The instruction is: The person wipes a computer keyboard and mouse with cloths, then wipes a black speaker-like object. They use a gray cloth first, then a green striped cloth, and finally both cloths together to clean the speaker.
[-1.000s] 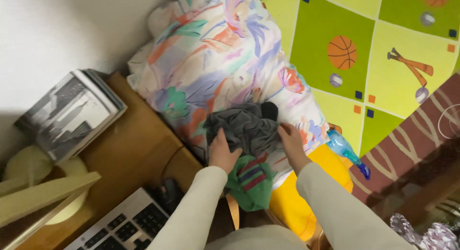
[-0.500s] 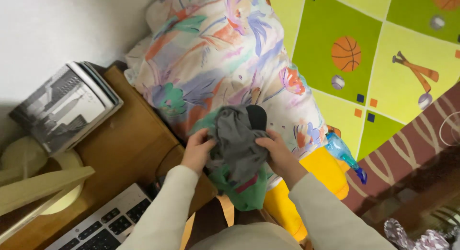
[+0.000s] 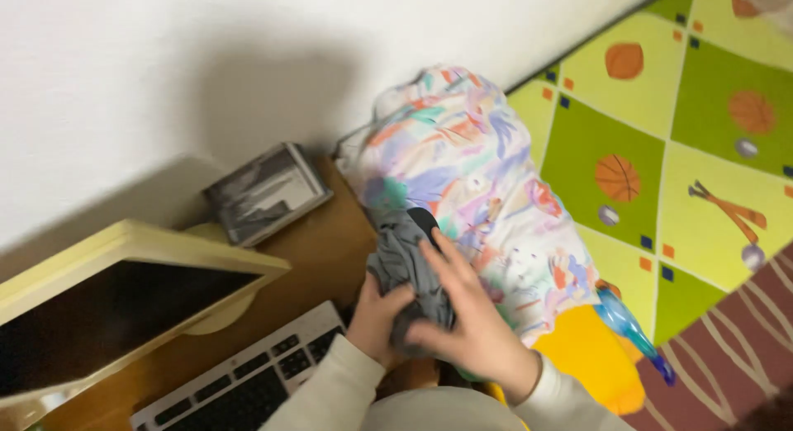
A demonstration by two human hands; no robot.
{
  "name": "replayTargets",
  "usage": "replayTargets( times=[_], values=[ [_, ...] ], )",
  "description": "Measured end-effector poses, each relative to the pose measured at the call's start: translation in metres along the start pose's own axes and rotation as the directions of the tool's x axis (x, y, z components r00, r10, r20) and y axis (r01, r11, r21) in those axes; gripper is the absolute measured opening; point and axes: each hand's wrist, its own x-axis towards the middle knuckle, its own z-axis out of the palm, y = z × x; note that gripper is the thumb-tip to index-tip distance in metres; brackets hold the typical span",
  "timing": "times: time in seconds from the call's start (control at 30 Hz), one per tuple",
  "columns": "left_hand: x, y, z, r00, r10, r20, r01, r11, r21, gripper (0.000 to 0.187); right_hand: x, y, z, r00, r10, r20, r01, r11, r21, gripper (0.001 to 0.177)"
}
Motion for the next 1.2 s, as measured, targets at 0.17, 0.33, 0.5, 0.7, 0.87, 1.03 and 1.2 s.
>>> replayTargets(
  times=[0.17, 0.33, 0.5, 0.7, 0.87, 1.03, 1.2],
  values=[
    [-0.059, 0.019, -0.051, 0.956, 0.060, 0.286, -0.034, 0.995, -0.095, 0.077, -0.007, -0.055, 0.048, 0.987, -0.098, -0.126, 0.103, 0.994, 0.035, 0.072],
    [-0.114, 0.056, -0.073, 0.984, 0.156, 0.091, -0.157, 0.988, 0.001, 0.070, -0.009, -0.080, 0.080, 0.917, 0.372, -0.143, -0.196, 0.734, 0.650, 0.063],
    [-0.080, 0.031, -0.160, 0.774, 0.456, 0.438, -0.599, 0.753, 0.274, 0.074, -0.010, -0.104, 0.113, 0.909, 0.415, 0.043, -0.268, 0.502, 0.822, 0.066],
    [-0.097, 0.042, -0.187, 0.570, 0.735, 0.367, -0.815, 0.449, 0.366, 0.065, -0.008, -0.155, 0.133, 0.998, 0.058, 0.007, -0.055, 0.885, 0.462, 0.056],
    [-0.180, 0.082, -0.149, 0.978, 0.132, 0.162, -0.027, 0.850, -0.527, 0.080, 0.007, -0.239, 0.121, 0.987, 0.047, -0.153, 0.061, 0.772, 0.633, 0.088],
    [-0.149, 0.048, -0.200, 0.894, 0.210, 0.395, -0.012, 0.894, -0.447, 0.084, 0.021, -0.249, 0.091, 0.897, -0.114, -0.428, 0.382, 0.689, 0.616, 0.054],
    [-0.142, 0.047, -0.232, 0.875, 0.220, 0.432, 0.003, 0.888, -0.459, 0.064, 0.029, -0.245, 0.060, 0.580, -0.523, -0.625, 0.456, 0.844, -0.283, 0.052]
  ],
)
